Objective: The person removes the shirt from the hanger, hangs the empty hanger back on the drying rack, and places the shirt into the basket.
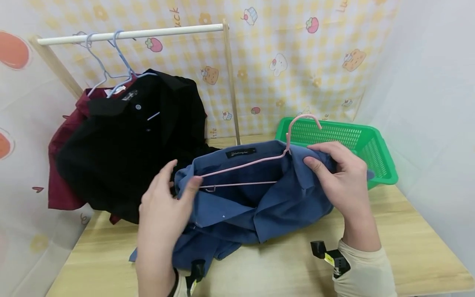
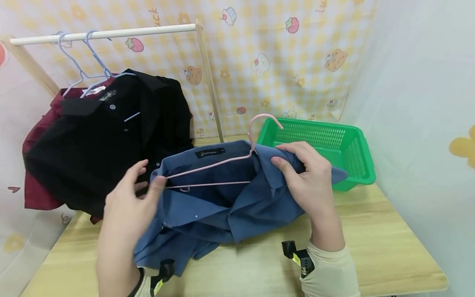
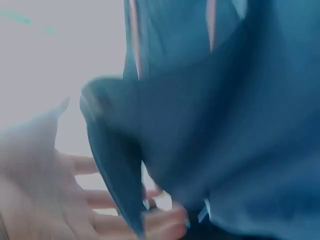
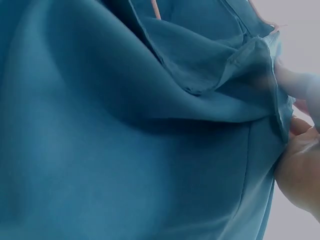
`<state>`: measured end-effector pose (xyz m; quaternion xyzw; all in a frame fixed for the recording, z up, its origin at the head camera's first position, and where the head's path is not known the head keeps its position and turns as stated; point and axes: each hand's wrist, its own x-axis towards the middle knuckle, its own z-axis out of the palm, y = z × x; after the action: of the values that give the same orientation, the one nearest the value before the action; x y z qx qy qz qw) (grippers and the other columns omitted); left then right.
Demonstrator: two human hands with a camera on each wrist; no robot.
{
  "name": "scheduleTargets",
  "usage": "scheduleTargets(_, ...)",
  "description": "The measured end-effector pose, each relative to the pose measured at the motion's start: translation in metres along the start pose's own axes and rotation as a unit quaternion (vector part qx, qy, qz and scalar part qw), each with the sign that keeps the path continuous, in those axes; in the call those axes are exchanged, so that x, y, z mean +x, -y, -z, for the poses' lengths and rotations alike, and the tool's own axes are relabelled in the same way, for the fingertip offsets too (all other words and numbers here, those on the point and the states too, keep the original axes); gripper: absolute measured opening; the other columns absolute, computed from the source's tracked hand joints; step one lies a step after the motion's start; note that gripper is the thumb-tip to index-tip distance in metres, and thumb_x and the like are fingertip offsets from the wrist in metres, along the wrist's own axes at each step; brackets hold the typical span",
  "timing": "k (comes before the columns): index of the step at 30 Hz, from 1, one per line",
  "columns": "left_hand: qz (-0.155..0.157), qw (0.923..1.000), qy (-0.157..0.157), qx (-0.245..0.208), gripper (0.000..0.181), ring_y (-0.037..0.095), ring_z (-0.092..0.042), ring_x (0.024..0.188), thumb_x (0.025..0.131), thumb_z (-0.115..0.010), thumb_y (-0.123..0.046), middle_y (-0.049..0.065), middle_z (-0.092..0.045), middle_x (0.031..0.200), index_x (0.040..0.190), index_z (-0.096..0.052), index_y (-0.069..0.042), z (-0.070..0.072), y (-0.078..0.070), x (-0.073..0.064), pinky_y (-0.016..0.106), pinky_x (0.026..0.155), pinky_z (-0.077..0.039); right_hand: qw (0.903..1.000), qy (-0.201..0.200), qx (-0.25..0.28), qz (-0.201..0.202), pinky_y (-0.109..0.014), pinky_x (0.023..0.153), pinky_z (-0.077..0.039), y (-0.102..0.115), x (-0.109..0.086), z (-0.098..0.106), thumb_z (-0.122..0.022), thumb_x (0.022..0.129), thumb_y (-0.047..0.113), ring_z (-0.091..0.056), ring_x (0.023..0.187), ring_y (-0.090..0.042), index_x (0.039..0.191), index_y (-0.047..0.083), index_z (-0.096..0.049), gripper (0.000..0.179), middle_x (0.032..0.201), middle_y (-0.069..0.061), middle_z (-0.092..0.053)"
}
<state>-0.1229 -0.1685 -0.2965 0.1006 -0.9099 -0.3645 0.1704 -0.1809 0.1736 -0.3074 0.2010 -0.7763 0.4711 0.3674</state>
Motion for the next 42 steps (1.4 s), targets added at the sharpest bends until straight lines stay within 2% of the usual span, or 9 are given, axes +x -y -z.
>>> scheduleTargets(3,0.003,0.9994,0.008,0.032,0.076,0.047,-0.056,0.141,0.105,-0.046,-0.068,0.018,-0.050,0.163,0.165,-0.040,-0.021,-0.009,-0.006,-0.002,0.072,0.113,-0.044,1.0000,-0.002,0.004,0.002,-0.012,0.090,-0.052,0.000,0.001,0.001,-0.084,0.084,-0.009,-0.069,0.103,-0.002,0.111,0.003,-0.081,0.029,0.105,-0.010,-0.077)
scheduleTargets(9,-0.003,0.9984,-0.054,-0.019,0.054,0.041,-0.070,0.121,0.112,-0.048,-0.049,0.018,-0.069,0.140,0.148,-0.061,-0.011,-0.029,0.009,0.010,0.060,0.103,-0.055,0.9995,0.011,0.027,0.011,-0.013,0.086,-0.054,-0.002,-0.001,0.002,-0.083,0.080,-0.015,-0.070,0.100,-0.005,0.109,0.002,-0.081,0.033,0.102,-0.007,-0.077)
scheduleTargets(17,-0.045,0.9981,0.023,-0.037,0.036,0.035,-0.069,0.124,0.112,-0.056,-0.027,0.012,-0.067,0.142,0.146,-0.063,-0.017,-0.023,0.016,0.014,0.056,0.103,-0.057,0.9998,-0.016,0.008,0.010,-0.013,0.089,-0.052,-0.003,0.001,0.002,-0.085,0.081,-0.012,-0.068,0.104,-0.004,0.107,0.001,-0.082,0.030,0.103,-0.013,-0.076)
scheduleTargets(21,-0.005,0.9956,-0.023,-0.091,0.028,0.023,-0.075,0.117,0.108,-0.065,-0.025,0.003,-0.074,0.132,0.135,-0.072,-0.024,-0.023,0.020,0.018,0.035,0.099,-0.059,0.9989,-0.021,0.042,0.011,-0.015,0.090,-0.054,-0.004,0.002,0.004,-0.082,0.080,-0.017,-0.070,0.104,-0.008,0.106,-0.003,-0.081,0.030,0.105,-0.004,-0.076)
scheduleTargets(24,0.038,0.9785,-0.036,-0.200,0.023,0.013,-0.074,0.098,0.104,-0.071,-0.022,-0.002,-0.077,0.115,0.125,-0.078,-0.021,-0.021,0.027,0.022,0.019,0.082,-0.057,0.9966,-0.016,0.080,0.011,-0.016,0.090,-0.055,-0.004,0.002,0.005,-0.078,0.081,-0.021,-0.070,0.105,-0.012,0.107,-0.008,-0.078,0.029,0.107,0.004,-0.075)
scheduleTargets(29,0.063,0.8928,0.037,-0.444,0.024,0.010,-0.075,0.088,0.102,-0.072,-0.011,0.001,-0.075,0.110,0.123,-0.078,-0.004,-0.019,0.041,0.033,0.018,0.075,-0.062,0.9944,-0.021,0.104,0.005,-0.017,0.090,-0.056,-0.006,0.002,0.010,-0.075,0.084,-0.022,-0.068,0.107,-0.015,0.109,-0.012,-0.077,0.027,0.110,0.006,-0.074)
scheduleTargets(36,-0.005,0.7505,0.215,-0.625,0.031,0.011,-0.074,0.108,0.111,-0.051,-0.004,0.005,-0.064,0.128,0.135,-0.070,-0.011,-0.024,0.068,0.041,0.022,0.090,-0.062,0.9917,-0.037,0.119,-0.030,-0.017,0.091,-0.055,-0.010,0.001,0.011,-0.073,0.088,-0.018,-0.068,0.106,-0.014,0.110,-0.014,-0.075,0.023,0.110,0.007,-0.073)
scheduleTargets(39,-0.035,0.6653,0.266,-0.697,0.035,0.014,-0.072,0.111,0.114,-0.041,-0.004,0.007,-0.067,0.127,0.137,-0.067,-0.008,-0.031,0.075,0.043,0.024,0.094,-0.061,0.9893,-0.045,0.132,-0.041,-0.018,0.090,-0.055,-0.009,0.002,0.007,-0.074,0.089,-0.017,-0.068,0.105,-0.013,0.110,-0.013,-0.075,0.022,0.110,0.006,-0.074)
scheduleTargets(42,-0.068,0.5396,0.320,-0.776,0.036,0.021,-0.074,0.117,0.115,-0.039,-0.007,0.014,-0.069,0.129,0.141,-0.062,0.002,-0.039,0.082,0.045,0.028,0.100,-0.060,0.9809,-0.065,0.166,-0.077,-0.018,0.086,-0.056,-0.005,0.003,0.004,-0.074,0.090,-0.014,-0.070,0.097,-0.013,0.110,-0.010,-0.077,0.020,0.108,0.003,-0.075)
